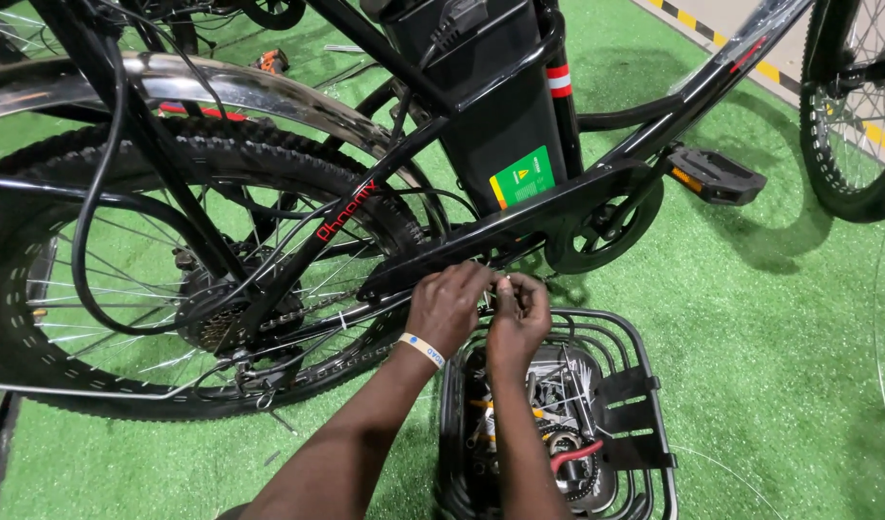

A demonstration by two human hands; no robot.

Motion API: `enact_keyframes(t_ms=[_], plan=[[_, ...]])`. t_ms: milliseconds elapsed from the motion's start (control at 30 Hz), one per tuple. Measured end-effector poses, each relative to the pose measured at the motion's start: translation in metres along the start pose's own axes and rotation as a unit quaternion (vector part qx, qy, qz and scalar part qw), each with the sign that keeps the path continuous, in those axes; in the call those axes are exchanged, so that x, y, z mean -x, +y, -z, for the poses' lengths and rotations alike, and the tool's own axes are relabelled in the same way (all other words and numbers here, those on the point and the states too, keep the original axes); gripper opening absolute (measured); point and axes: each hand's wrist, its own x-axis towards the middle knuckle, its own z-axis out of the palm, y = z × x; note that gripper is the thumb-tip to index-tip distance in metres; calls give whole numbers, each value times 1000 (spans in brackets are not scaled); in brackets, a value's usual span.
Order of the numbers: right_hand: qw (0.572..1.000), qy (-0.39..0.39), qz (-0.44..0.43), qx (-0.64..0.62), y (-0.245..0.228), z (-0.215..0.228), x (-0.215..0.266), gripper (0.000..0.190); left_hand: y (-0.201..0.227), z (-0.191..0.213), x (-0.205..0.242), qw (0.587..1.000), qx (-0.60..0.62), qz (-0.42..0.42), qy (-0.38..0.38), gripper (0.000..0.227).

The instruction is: The person connects electrical wires to a controller box mounted on the rear rack of an electric bicycle. Then, the person uses a screwdriver to tighten bolts on the bicycle frame near the rear wheel and chain.

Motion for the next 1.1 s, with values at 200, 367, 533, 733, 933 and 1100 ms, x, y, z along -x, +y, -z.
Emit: enact_keyframes(t_ms=[200, 367, 533, 733, 933, 1100], plan=[[1000, -24, -13, 0, 3, 7, -6, 11, 5, 6, -10, 999, 32, 2, -20, 22], [999, -13, -19, -25, 11, 15, -8, 11, 6, -3, -10, 999, 21, -4, -38, 18], [998, -12, -36, -47, 10, 18, -7, 12, 6, -10, -12, 998, 26, -8, -58, 18], [998, -2, 29, 59, -2, 21, 0, 10, 11, -10, -15, 998, -42, -11, -47, 17], [998, -7, 38, 56, 5, 23, 2, 13, 15, -13, -18, 997, -67, 8, -28, 24], [997, -4, 45, 69, -2, 20, -3, 12, 11, -22, -15, 998, -64, 6, -21, 28]])
